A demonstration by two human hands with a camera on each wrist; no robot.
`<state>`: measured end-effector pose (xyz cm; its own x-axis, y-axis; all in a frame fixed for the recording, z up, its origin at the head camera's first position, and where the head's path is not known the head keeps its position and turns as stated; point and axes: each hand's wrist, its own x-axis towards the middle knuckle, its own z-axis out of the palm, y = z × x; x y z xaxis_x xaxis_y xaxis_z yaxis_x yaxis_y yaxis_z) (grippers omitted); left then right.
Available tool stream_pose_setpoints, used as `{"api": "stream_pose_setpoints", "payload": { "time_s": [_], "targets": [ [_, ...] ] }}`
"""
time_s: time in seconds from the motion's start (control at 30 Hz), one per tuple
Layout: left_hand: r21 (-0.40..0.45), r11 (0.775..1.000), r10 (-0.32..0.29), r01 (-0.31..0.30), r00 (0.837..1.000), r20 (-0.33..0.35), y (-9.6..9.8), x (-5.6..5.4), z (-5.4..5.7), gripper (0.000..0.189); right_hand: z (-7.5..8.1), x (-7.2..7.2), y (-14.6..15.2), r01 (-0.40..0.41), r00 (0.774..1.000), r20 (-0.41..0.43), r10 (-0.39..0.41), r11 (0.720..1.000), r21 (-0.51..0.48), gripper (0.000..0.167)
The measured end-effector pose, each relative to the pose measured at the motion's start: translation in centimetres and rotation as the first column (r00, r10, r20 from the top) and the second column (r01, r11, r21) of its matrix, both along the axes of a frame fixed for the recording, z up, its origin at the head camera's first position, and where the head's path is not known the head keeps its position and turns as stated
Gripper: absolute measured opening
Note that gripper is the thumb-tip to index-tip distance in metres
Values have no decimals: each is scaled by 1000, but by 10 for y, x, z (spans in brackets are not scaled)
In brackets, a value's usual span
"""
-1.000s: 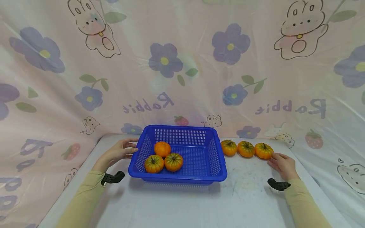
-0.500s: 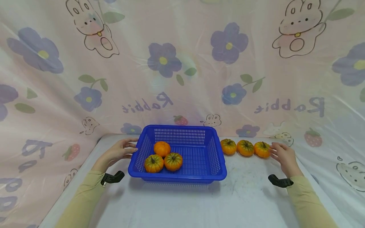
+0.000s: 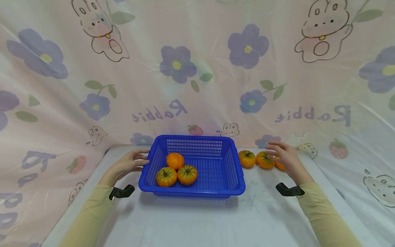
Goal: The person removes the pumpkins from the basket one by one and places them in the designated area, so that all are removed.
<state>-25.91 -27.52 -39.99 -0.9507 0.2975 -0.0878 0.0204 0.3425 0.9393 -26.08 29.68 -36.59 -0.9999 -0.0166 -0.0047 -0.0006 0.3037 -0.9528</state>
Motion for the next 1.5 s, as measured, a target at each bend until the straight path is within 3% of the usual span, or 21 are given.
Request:
{"api": "stream_pose_setpoints", "payload": {
  "time_s": [0.37, 0.6, 0.87, 1.13, 1.33, 1.5],
  "targets": [
    [-19, 1000, 12, -12, 1000, 4, 2, -1, 1, 61, 17, -11, -62, -171, 984, -59, 170, 985, -8, 48],
    [-22, 1000, 14, -14, 1000, 2, 2, -1, 1, 62, 14, -16, -94, -257, 966, -28, 255, 965, -56, 44],
    [-22, 1000, 21, -21, 1000, 9, 3, -1, 2, 60, 8, -19, -123, -309, 951, -38, 308, 951, -24, 37],
    [-18, 1000, 25, -25, 999, 21, 4, -1, 1, 61, 4, -17, -144, -352, 936, 6, 352, 936, 4, 34],
    [-14, 1000, 17, -17, 1000, 18, 2, -2, 1, 61, 4, -21, -159, -410, 911, 53, 409, 912, 5, 38],
    [-28, 999, 27, -26, 999, 17, 1, -2, 3, 62, 1, -26, -171, -476, 872, 125, 473, 879, 0, 38]
  ]
}}
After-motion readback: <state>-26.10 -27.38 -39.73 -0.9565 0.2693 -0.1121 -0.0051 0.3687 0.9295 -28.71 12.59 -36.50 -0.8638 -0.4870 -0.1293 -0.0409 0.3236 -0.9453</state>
